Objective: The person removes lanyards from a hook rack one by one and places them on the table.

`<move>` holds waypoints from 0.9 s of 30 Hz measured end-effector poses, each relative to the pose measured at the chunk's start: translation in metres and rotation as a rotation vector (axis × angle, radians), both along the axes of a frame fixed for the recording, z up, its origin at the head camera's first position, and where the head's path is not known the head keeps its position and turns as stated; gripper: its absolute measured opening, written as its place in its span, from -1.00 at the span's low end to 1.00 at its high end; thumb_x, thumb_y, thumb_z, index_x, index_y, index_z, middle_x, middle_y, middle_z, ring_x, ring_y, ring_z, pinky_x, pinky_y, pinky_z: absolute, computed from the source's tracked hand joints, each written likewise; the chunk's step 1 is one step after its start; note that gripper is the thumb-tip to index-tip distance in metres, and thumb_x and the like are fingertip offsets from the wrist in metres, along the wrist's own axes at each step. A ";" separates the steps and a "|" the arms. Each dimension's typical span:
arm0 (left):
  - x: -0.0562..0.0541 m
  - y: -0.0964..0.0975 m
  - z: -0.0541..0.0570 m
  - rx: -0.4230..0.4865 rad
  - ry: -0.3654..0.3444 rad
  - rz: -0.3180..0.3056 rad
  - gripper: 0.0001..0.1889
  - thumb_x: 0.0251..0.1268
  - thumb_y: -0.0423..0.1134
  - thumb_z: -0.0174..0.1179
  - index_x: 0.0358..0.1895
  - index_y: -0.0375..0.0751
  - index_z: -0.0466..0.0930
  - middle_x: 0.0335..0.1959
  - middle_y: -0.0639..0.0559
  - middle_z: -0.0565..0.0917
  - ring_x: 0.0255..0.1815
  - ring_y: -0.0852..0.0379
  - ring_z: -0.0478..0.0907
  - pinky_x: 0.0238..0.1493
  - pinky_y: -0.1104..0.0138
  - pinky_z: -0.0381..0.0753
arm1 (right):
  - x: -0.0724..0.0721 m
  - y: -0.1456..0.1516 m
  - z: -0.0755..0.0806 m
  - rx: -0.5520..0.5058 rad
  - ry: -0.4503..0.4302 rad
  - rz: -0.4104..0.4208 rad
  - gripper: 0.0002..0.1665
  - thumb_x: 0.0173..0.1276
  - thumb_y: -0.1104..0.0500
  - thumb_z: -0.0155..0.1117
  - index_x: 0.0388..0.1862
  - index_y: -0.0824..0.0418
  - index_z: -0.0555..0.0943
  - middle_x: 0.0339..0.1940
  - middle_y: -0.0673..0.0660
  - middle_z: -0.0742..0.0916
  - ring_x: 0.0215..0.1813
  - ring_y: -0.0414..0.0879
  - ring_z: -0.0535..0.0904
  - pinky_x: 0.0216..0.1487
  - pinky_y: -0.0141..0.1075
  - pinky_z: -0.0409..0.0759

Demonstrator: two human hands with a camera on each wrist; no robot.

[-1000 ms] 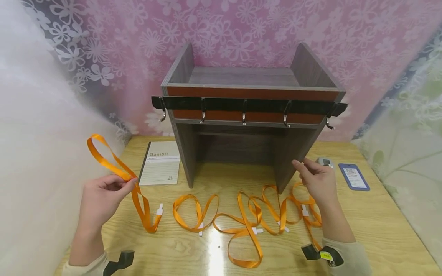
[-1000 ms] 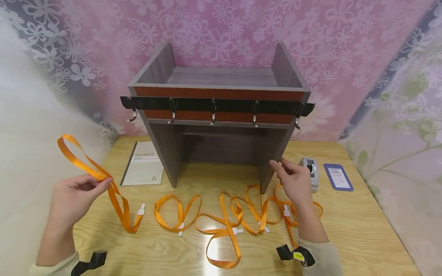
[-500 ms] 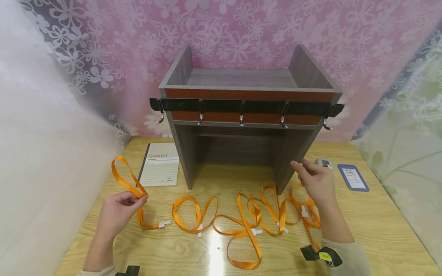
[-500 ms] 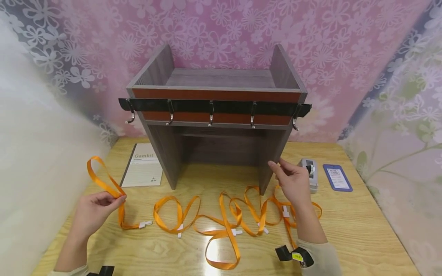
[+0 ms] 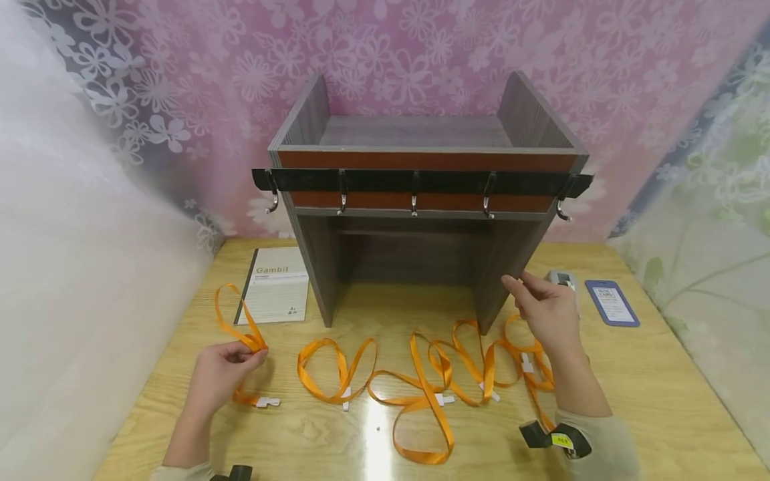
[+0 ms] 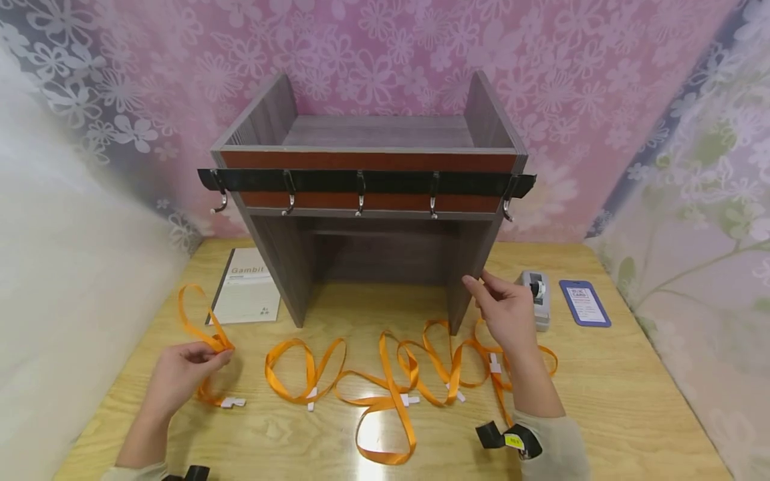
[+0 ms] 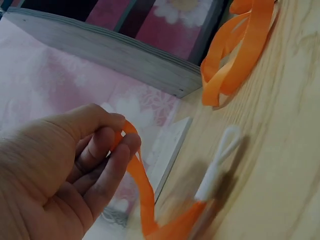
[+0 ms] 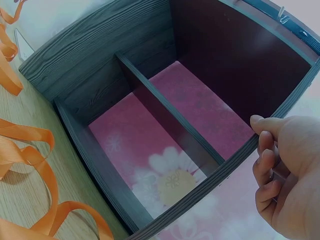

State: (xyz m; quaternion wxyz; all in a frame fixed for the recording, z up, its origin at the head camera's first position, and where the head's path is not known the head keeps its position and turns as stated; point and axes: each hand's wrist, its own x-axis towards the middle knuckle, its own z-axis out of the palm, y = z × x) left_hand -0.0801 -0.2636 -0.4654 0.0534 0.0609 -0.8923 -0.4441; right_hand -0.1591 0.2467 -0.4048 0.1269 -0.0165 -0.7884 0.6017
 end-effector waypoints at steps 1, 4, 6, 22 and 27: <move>-0.001 0.001 -0.001 0.009 -0.018 0.007 -0.84 0.21 -0.23 0.42 -0.36 -0.28 0.79 -0.45 -0.09 0.76 -0.53 0.27 0.55 -0.50 0.44 0.56 | -0.001 0.000 0.000 0.002 -0.002 0.000 -0.55 0.36 0.05 0.40 -0.04 0.43 0.70 -0.69 -0.11 0.54 -0.63 -0.23 0.39 -0.64 -0.40 0.37; 0.000 0.003 -0.005 0.024 -0.105 0.036 -0.79 0.24 -0.17 0.40 -0.30 -0.29 0.79 -0.41 -0.06 0.77 -0.47 0.24 0.57 -0.43 0.44 0.57 | 0.002 0.001 -0.002 0.029 -0.026 0.006 -0.49 0.37 0.01 0.37 0.04 0.43 0.67 -0.68 -0.12 0.54 -0.61 -0.23 0.40 -0.61 -0.40 0.41; 0.003 0.004 -0.009 0.031 -0.163 0.050 -0.76 0.25 -0.14 0.40 -0.28 -0.29 0.78 -0.39 -0.05 0.77 -0.46 0.23 0.55 -0.44 0.44 0.55 | 0.004 0.001 -0.003 0.040 -0.036 0.013 -0.50 0.38 0.00 0.37 0.00 0.45 0.67 -0.69 -0.11 0.52 -0.62 -0.21 0.39 -0.62 -0.37 0.40; 0.006 0.008 -0.014 0.061 -0.256 0.065 -0.68 0.23 -0.03 0.40 -0.12 -0.21 0.81 -0.30 -0.06 0.81 -0.34 0.17 0.72 -0.34 0.41 0.66 | -0.001 0.000 -0.006 0.017 -0.016 0.022 -0.53 0.39 0.03 0.36 0.00 0.44 0.68 -0.70 -0.10 0.52 -0.63 -0.23 0.37 -0.62 -0.39 0.39; 0.004 0.006 -0.012 0.093 -0.247 0.066 -0.68 0.23 -0.05 0.41 -0.12 -0.24 0.80 -0.27 -0.09 0.81 -0.35 0.14 0.75 -0.32 0.40 0.70 | -0.004 -0.002 -0.008 -0.006 0.007 0.017 -0.61 0.37 0.08 0.39 -0.08 0.43 0.70 -0.72 -0.10 0.52 -0.65 -0.24 0.36 -0.64 -0.39 0.38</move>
